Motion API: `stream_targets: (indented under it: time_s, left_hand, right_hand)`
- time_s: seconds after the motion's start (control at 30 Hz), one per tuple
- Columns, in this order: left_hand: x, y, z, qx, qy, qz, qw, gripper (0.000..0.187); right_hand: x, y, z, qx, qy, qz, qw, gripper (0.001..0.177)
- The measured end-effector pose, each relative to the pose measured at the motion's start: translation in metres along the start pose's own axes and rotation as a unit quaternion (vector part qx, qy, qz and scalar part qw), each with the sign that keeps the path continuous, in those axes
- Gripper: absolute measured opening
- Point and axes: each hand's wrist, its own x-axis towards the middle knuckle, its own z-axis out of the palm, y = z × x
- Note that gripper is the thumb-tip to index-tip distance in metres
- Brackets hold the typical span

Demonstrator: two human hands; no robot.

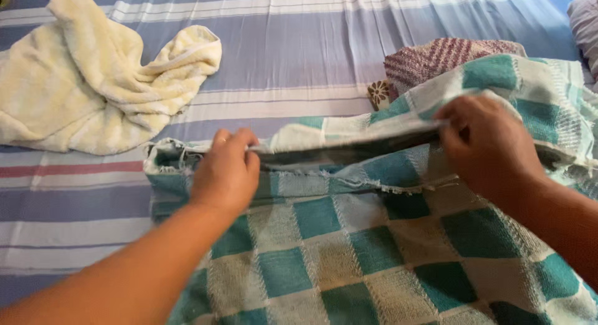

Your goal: The person folds a purple patterned towel, then a green and white checkered towel, and finally a cream towel on a bed. Each towel is smoothed, folded into a compact rectangle, and placed on the bed.

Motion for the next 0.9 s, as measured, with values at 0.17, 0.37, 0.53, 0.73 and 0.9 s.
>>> stream_targets:
  time_s: [0.17, 0.37, 0.53, 0.73, 0.9]
  left_hand:
    - [-0.016, 0.001, 0.003, 0.047, 0.029, 0.102, 0.993, 0.021]
    - [-0.001, -0.001, -0.011, 0.167, -0.235, -0.065, 0.955, 0.077]
    - [0.017, -0.016, -0.03, 0.223, -0.283, -0.082, 0.929, 0.065]
    - [0.02, -0.053, -0.037, 0.232, -0.254, -0.194, 0.919, 0.069]
    - [0.008, -0.08, -0.042, 0.243, -0.176, -0.171, 0.938, 0.062]
  right_hand:
    - [-0.027, 0.003, 0.005, 0.012, -0.04, -0.041, 0.998, 0.035]
    - [-0.028, 0.006, 0.008, -0.075, -0.069, -0.061, 0.993, 0.04]
    - [-0.006, 0.014, -0.01, -0.073, -0.055, -0.004, 0.996, 0.021]
    - [0.012, 0.019, -0.025, -0.031, 0.01, 0.043, 0.999, 0.02]
    - [0.007, 0.033, -0.015, -0.064, 0.027, 0.075, 0.995, 0.02]
